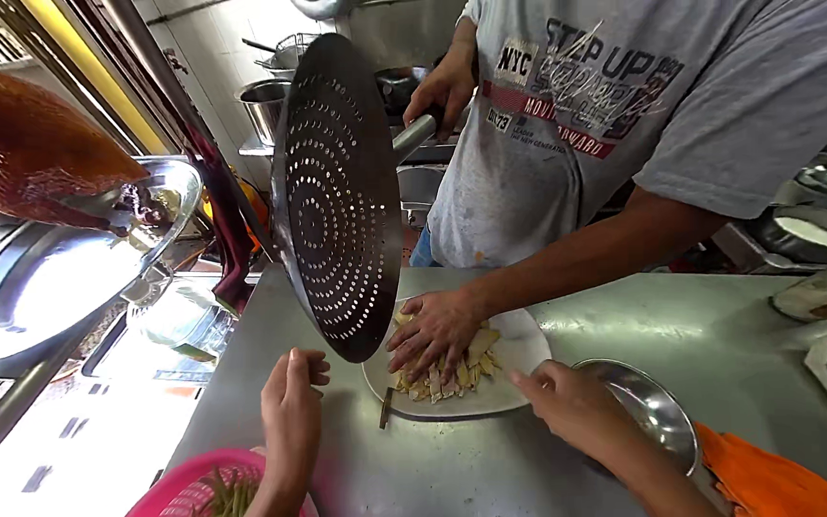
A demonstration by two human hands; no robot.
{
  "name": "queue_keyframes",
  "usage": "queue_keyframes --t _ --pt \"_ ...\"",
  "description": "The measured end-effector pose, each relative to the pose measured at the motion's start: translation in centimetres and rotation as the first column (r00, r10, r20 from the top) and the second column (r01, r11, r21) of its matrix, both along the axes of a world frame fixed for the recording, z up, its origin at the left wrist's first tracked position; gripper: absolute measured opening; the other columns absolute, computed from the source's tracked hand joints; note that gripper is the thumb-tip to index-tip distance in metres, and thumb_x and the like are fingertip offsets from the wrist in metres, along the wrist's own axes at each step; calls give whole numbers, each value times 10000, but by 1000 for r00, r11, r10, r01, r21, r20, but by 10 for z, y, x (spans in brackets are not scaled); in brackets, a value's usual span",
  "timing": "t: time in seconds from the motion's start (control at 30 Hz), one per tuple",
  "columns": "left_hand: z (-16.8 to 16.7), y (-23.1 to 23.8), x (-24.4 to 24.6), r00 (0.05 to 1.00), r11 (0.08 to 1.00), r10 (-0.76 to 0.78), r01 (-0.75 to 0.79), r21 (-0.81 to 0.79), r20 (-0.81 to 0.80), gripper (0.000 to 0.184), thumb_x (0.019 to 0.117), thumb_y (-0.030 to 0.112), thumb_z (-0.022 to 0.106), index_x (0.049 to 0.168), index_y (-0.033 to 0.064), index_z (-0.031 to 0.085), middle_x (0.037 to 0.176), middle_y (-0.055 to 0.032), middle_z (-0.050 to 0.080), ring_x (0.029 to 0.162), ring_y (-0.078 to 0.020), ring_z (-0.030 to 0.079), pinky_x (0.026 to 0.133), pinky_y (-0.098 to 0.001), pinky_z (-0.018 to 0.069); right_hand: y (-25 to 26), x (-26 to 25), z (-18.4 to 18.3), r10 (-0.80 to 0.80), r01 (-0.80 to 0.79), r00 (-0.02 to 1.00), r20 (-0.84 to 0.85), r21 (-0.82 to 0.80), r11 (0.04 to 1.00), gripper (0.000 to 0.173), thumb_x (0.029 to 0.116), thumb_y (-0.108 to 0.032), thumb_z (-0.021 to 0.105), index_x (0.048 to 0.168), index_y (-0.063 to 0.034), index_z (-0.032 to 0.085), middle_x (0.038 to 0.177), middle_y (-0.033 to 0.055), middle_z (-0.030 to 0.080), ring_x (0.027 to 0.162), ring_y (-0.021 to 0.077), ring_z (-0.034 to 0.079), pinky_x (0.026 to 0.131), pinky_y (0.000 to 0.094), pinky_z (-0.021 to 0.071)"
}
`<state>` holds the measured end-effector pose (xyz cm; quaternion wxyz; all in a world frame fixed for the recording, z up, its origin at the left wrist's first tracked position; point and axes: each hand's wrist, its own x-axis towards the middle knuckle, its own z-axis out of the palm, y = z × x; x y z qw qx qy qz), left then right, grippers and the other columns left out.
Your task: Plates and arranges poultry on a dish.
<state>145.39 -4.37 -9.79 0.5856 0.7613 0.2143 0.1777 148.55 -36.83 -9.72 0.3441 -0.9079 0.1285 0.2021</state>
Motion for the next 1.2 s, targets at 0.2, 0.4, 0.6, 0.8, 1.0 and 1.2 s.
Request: queue_keyframes --t 0.2,0.4,0.6,0.8,1.0,1.2 --pt "-23 1 45 854 927 -297 366 87 -427 303 1097 242 493 1204 24 674 1021 -134 700 848 -220 691 782 -414 575 8 5 -22 -198 190 980 -29 -169 967 594 1057 -296 560 1542 -62 310 953 185 663 640 245 692 619 412 601" --pt "-17 -13 48 795 827 -338 506 244 -504 260 1072 227 547 1179 71 726 965 -86 715 823 -195 672 801 -416 555 7 9 -32 -229 217 971 -71 -143 966 544 1060 -157 526 1550 -101 295 956 181 666 621 242 687 593 396 594" --pt "-10 -1 49 796 838 -337 497 224 -502 248 1074 235 544 1128 68 720 947 -77 712 817 -186 678 790 -405 559 9 -1 -36 -203 194 978 -56 -136 972 538 1043 -144 537 1525 -76 307 937 173 662 612 241 681 577 401 589" --pt "1 -8 42 579 593 -510 772 227 -636 298 1055 301 560 1159 70 717 1082 -111 708 982 -242 687 908 -471 553 15 -35 -40 -264 261 964 -21 -84 962 593 1017 -112 552 1548 -91 289 933 185 669 606 274 686 551 449 588" --pt "0 -37 29 425 386 -520 891 240 -742 422 1010 422 620 1197 50 689 1117 -136 681 1047 -289 665 941 -494 533 18 -83 -39 -304 304 953 1 -14 953 661 997 -102 563 1563 -20 229 875 194 664 592 294 690 548 481 597" --pt "3 -57 23 305 411 -402 903 127 -863 362 989 390 643 1066 41 700 1091 -166 694 1071 -344 665 904 -563 525 7 -104 -36 -146 162 984 105 -164 973 719 972 -249 646 1541 52 326 850 202 696 713 356 690 687 567 565"
